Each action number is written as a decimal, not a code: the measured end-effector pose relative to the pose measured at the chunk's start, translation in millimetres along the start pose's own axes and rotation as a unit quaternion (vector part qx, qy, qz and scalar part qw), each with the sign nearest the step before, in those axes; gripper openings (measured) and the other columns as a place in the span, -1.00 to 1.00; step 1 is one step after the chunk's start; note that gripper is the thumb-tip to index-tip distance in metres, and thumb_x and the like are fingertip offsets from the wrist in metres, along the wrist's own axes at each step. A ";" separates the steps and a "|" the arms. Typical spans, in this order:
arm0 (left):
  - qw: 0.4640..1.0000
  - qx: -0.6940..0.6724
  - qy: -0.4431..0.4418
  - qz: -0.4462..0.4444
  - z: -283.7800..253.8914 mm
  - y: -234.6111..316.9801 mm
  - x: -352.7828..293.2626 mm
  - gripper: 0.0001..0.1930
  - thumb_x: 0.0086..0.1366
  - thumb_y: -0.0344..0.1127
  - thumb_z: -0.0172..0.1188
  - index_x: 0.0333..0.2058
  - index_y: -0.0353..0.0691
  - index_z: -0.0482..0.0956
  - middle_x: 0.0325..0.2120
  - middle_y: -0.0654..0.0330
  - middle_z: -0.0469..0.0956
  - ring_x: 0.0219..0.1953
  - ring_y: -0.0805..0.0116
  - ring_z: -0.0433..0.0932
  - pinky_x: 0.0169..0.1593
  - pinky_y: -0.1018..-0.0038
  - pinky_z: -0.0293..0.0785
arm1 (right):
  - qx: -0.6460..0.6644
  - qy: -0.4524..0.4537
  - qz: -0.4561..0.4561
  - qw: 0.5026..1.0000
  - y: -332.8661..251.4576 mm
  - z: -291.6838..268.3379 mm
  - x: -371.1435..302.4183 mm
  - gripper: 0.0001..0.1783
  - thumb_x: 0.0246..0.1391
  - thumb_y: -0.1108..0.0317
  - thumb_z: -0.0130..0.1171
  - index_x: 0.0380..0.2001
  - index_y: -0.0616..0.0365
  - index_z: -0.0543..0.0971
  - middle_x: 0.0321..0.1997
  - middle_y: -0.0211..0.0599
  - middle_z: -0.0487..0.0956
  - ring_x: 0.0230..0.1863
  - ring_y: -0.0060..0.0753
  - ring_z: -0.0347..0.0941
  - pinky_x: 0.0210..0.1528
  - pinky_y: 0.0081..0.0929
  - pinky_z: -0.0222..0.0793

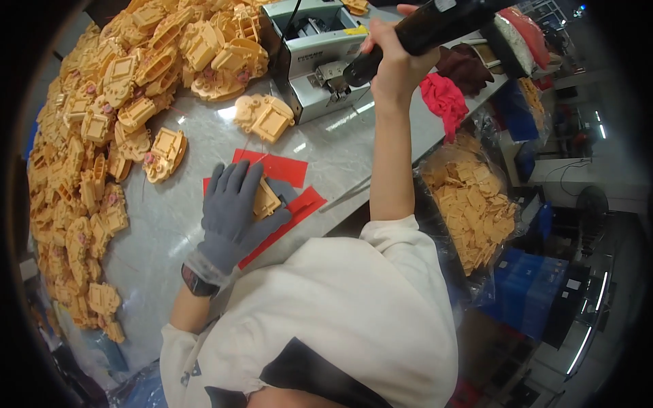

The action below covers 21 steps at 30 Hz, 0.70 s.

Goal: The person assembles plastic casings by placing parts on a fixture and fastening them with an electric screwdriver.

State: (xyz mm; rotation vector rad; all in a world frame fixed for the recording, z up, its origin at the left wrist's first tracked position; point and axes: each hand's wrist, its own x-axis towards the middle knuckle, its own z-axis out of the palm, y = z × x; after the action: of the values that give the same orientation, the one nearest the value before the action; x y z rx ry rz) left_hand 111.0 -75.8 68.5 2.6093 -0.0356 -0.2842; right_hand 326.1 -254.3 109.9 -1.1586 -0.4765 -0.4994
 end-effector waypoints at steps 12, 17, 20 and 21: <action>0.954 -0.081 0.251 0.143 28.6 -38.2 -35.7 -0.09 -0.18 -0.03 0.43 0.12 -0.30 0.22 0.08 -0.27 0.22 0.07 -0.18 0.30 0.08 0.11 0.26 | -0.129 -0.028 0.086 0.987 -3.9 17.6 -6.8 -0.67 -0.20 0.60 0.14 -0.27 0.30 0.35 -0.67 -0.38 0.43 -0.71 -0.58 0.33 -0.60 -0.62 0.24; 0.944 -0.058 0.280 0.165 54.1 -53.0 -43.3 -0.05 -0.23 -0.07 0.45 0.13 -0.30 0.18 0.11 -0.30 0.18 0.10 -0.19 0.28 0.08 0.11 0.26 | -0.110 -0.004 0.119 0.987 -32.9 15.5 -58.9 -0.59 -0.21 0.59 0.15 -0.21 0.26 0.32 -0.66 -0.39 0.40 -0.70 -0.56 0.34 -0.60 -0.61 0.25; 0.936 -0.092 0.296 0.166 56.8 -51.4 -42.8 -0.07 -0.24 -0.09 0.45 0.11 -0.27 0.20 0.10 -0.29 0.19 0.10 -0.18 0.27 0.08 0.11 0.27 | -0.080 0.023 0.038 0.996 -47.8 19.8 -54.1 -0.65 -0.16 0.62 0.16 -0.24 0.28 0.34 -0.67 -0.41 0.43 -0.70 -0.60 0.35 -0.60 -0.61 0.28; 0.936 -0.091 0.294 0.169 57.0 -52.4 -43.4 -0.07 -0.24 -0.09 0.45 0.11 -0.27 0.20 0.10 -0.29 0.19 0.10 -0.18 0.27 0.08 0.11 0.27 | -0.081 0.026 0.036 0.996 -48.8 21.2 -50.5 -0.65 -0.16 0.62 0.16 -0.24 0.28 0.34 -0.67 -0.41 0.43 -0.70 -0.60 0.35 -0.60 -0.61 0.28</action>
State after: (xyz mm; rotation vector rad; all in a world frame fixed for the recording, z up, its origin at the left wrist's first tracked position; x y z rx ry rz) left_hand 55.3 -54.7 2.7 2.3471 -0.2326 0.5885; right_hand 254.8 -243.5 122.8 -1.3096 -0.3524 -0.5110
